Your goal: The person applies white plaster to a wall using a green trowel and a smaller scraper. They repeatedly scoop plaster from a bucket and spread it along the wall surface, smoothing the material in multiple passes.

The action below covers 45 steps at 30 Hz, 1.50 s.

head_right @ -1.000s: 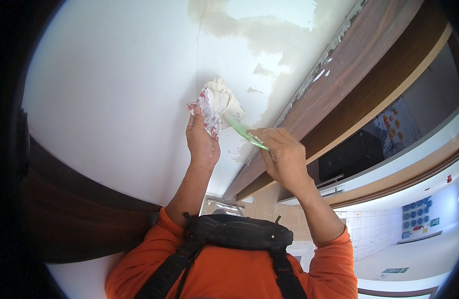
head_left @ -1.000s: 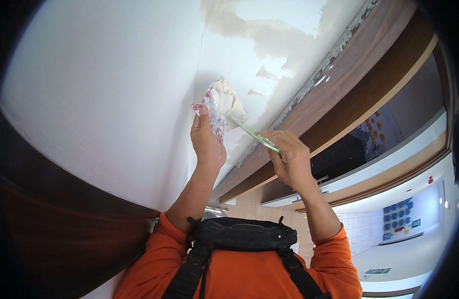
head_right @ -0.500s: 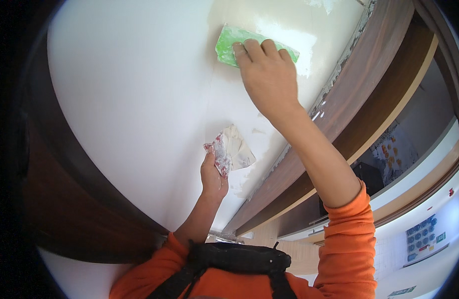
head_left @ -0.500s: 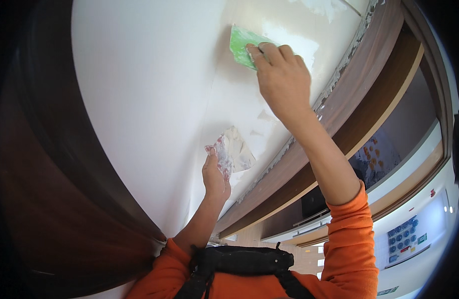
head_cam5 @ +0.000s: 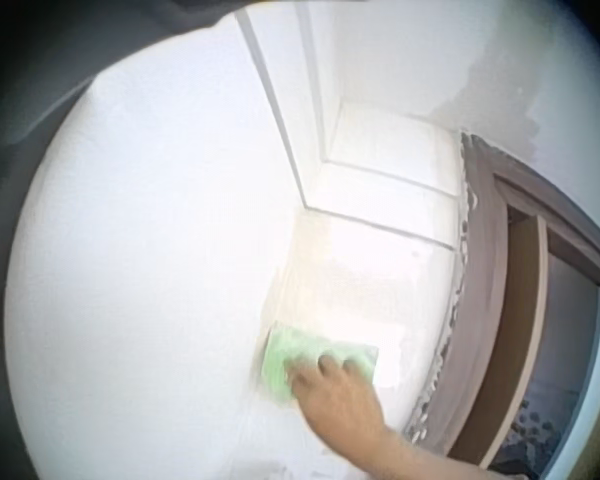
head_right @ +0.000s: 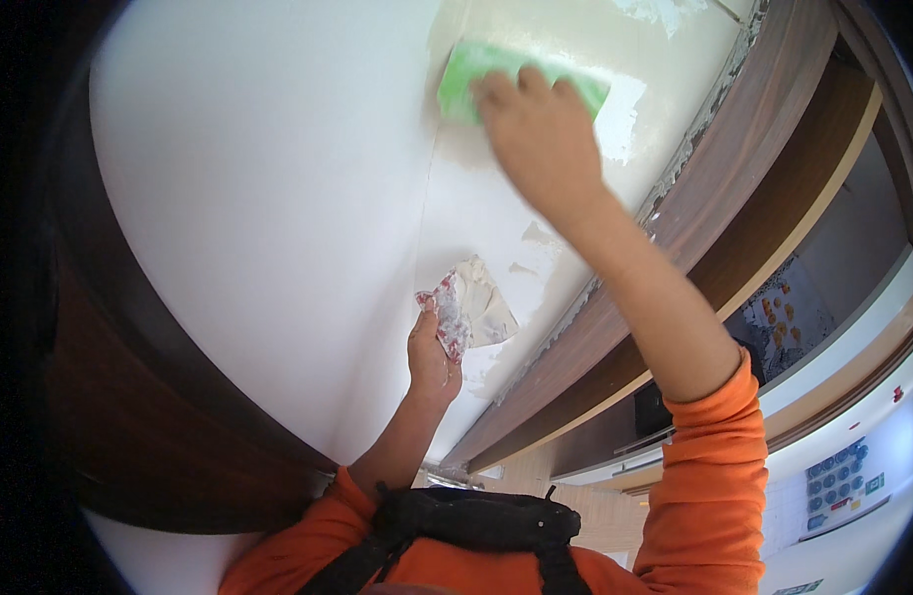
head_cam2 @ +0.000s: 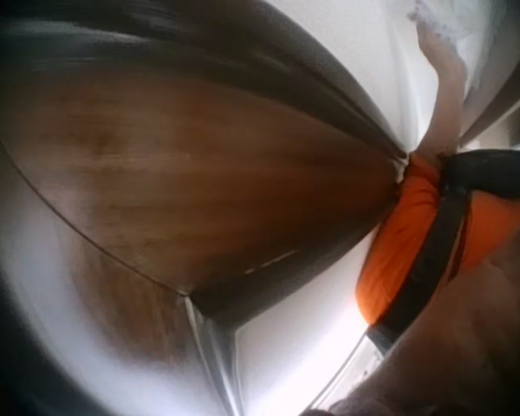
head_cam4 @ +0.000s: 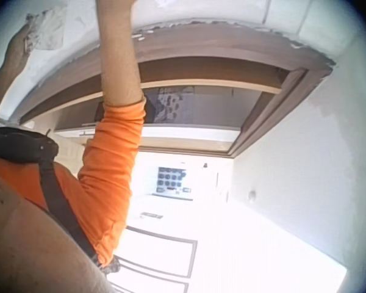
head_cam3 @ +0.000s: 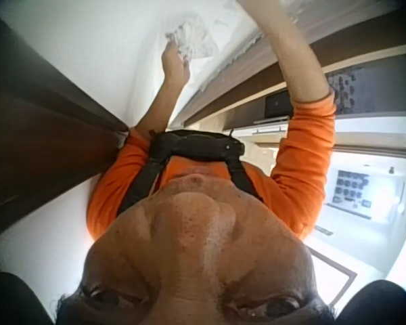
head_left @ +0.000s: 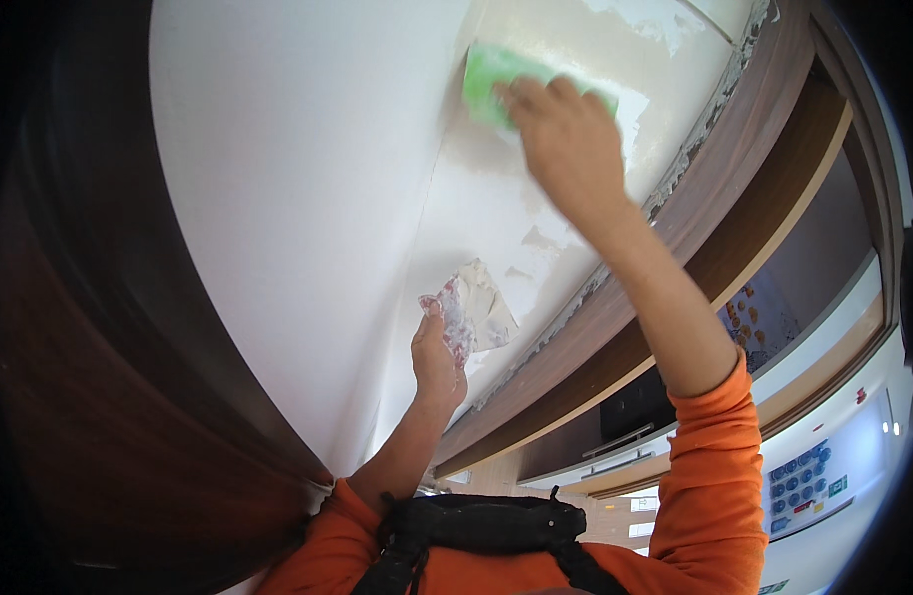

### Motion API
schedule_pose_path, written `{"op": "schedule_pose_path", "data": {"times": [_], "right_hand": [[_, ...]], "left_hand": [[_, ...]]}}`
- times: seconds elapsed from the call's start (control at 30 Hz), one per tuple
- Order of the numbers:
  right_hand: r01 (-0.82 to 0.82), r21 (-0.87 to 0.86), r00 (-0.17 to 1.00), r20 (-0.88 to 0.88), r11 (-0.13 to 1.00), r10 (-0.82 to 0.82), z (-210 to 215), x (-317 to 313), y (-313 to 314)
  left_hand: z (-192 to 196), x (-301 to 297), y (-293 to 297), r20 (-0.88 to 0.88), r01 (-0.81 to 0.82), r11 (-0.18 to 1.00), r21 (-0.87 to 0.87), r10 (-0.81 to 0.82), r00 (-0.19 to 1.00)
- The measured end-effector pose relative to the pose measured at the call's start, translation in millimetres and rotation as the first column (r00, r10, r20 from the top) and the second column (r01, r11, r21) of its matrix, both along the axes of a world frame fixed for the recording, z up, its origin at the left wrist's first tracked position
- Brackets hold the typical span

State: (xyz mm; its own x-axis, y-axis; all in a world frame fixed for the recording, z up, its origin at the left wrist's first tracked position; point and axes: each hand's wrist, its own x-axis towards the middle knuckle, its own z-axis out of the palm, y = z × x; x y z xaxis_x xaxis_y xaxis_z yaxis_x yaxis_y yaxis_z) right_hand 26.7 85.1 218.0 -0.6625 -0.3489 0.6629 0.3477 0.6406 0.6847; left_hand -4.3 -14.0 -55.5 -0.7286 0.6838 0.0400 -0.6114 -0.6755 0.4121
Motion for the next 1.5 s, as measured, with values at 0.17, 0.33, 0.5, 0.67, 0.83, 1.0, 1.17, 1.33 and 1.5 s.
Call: {"op": "schedule_pose_path", "data": {"times": [0.17, 0.33, 0.5, 0.67, 0.83, 1.0, 1.17, 1.33, 1.5], "right_hand": [[0.004, 0.028, 0.991, 0.134, 1.000, -0.008, -55.7, 15.4, -13.5], [-0.063, 0.209, 0.974, -0.200, 0.976, 0.105, 30.5, -1.2, 19.3], [-0.008, 0.163, 1.000, -0.016, 0.987, 0.011, -5.1, -10.6, 28.5], [0.097, 0.032, 0.977, 0.188, 0.995, -0.101, -40.0, 20.1, -9.5], [0.175, -0.021, 0.952, -0.252, 0.984, -0.174, 97.9, 2.9, -16.4], [0.158, -0.045, 0.987, -0.034, 0.986, -0.160, 90.4, -10.4, -3.1], [0.096, -0.037, 0.994, 0.058, 0.995, -0.094, -22.6, -11.7, -16.6], [0.155, -0.167, 0.957, 0.269, 0.974, -0.106, -135.5, -4.0, -34.3], [-0.056, -0.510, 0.997, 0.015, 0.859, 0.074, -136.2, 49.9, -21.3]], "left_hand": [[-0.5, 1.7, 2.8, 0.013, -0.006, 1.000, 0.016, 0.006, 1.000], [6.6, 2.5, -4.0, 0.003, 0.004, 0.999, -0.035, -0.004, 1.000], [8.0, 6.0, -5.0, -0.017, -0.010, 0.999, -0.043, 0.010, 1.000], [2.2, 6.5, -2.1, -0.019, -0.007, 1.000, 0.008, 0.007, 1.000], [4.6, 5.0, -4.4, -0.025, 0.019, 1.000, -0.018, -0.019, 1.000], [4.5, 7.4, -5.8, -0.017, 0.029, 1.000, -0.013, -0.029, 0.999], [-4.4, 4.8, -0.5, 0.014, 0.033, 0.999, 0.010, -0.033, 0.999], [-10.0, 1.1, 4.8, 0.079, 0.047, 0.997, -0.063, -0.042, 0.996], [-14.5, -6.7, 8.8, 0.113, -0.017, 0.999, -0.031, 0.021, 0.993]]}}
